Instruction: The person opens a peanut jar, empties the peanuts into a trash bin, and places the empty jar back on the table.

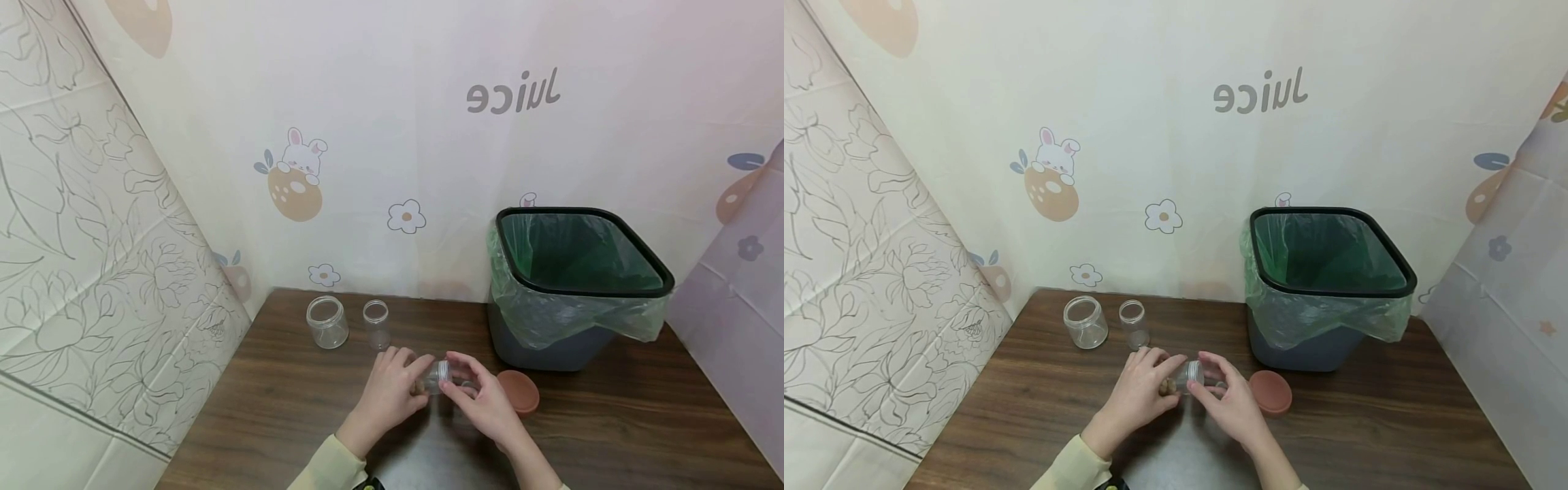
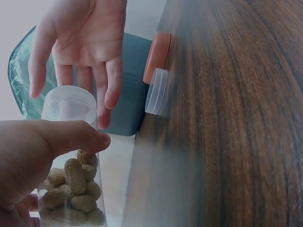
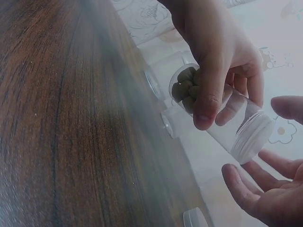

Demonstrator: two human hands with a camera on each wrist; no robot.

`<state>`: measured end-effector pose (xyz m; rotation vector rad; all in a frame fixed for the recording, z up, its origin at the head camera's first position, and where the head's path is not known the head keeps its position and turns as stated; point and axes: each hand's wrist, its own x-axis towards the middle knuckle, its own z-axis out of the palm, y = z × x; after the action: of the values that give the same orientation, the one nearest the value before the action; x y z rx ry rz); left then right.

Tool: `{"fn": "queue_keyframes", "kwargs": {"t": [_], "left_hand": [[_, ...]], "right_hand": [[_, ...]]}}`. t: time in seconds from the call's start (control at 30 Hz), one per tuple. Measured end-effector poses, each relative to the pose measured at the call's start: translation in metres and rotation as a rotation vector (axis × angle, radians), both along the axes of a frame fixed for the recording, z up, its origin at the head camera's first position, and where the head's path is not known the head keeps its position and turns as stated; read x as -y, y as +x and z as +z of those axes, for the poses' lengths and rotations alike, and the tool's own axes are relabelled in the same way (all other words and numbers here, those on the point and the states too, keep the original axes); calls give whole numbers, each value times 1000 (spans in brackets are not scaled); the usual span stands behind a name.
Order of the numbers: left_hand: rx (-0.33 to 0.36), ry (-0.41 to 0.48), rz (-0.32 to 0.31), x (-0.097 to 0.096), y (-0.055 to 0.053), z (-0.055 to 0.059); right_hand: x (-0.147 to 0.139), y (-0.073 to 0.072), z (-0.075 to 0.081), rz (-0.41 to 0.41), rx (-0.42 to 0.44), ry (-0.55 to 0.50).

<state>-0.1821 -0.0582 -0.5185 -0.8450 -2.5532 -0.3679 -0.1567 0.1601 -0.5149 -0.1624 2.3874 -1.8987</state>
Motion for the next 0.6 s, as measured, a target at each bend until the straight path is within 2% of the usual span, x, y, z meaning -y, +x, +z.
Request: {"fn": "queue_keyframes", "kwargs": {"t": [0.33, 0.6], "left_hand": [[-47, -10, 8, -1, -1, -1], [-66, -13, 7, -1, 0, 0]], "right_hand": [[6, 0, 4, -129, 59, 106], [10, 3, 2, -161, 86, 144]]}}
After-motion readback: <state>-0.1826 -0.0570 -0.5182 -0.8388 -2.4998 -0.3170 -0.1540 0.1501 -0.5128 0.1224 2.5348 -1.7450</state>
